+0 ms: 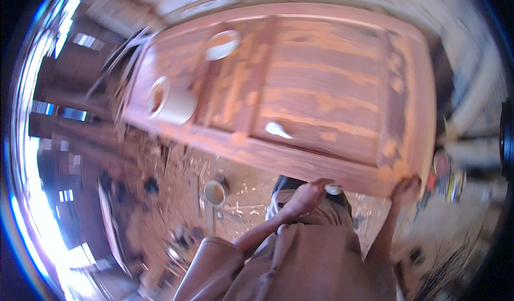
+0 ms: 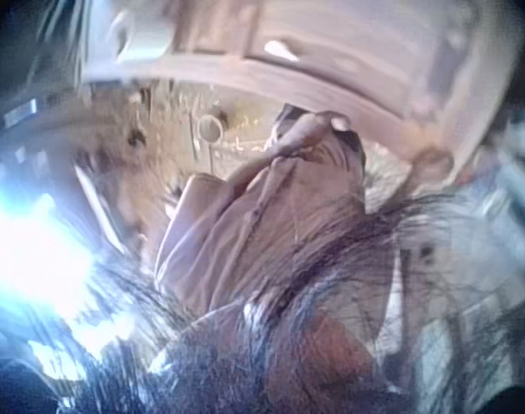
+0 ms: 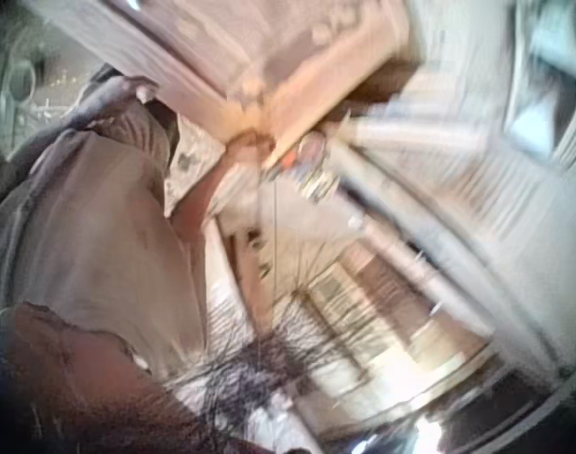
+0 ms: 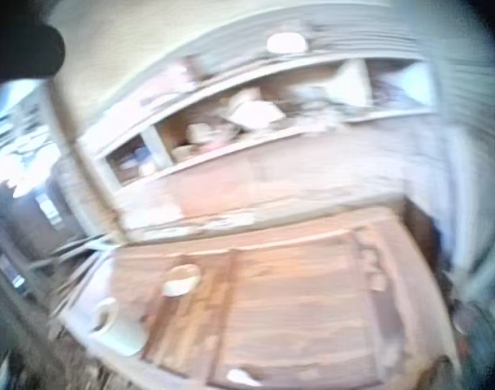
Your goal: The person fills gaps and applies wood filler to a wooden door using a putty knife and a cloth, then applies adhesive from a tube to a wooden strip and presses it into a groove on the door.
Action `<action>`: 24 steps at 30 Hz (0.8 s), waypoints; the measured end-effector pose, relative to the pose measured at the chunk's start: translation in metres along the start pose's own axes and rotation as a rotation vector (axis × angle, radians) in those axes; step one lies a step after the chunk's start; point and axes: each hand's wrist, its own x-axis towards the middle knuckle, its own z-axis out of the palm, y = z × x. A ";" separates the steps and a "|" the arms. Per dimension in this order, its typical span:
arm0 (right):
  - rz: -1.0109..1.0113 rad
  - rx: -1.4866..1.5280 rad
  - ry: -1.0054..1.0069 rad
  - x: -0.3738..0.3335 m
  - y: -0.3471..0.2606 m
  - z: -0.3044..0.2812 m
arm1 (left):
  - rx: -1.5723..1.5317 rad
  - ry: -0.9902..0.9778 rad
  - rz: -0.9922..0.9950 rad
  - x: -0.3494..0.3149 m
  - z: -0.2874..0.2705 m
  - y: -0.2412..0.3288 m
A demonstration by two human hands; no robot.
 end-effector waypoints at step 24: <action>0.421 0.968 -0.737 -0.096 -0.375 -0.119 | 0.487 0.865 -0.363 -0.007 -0.346 -0.347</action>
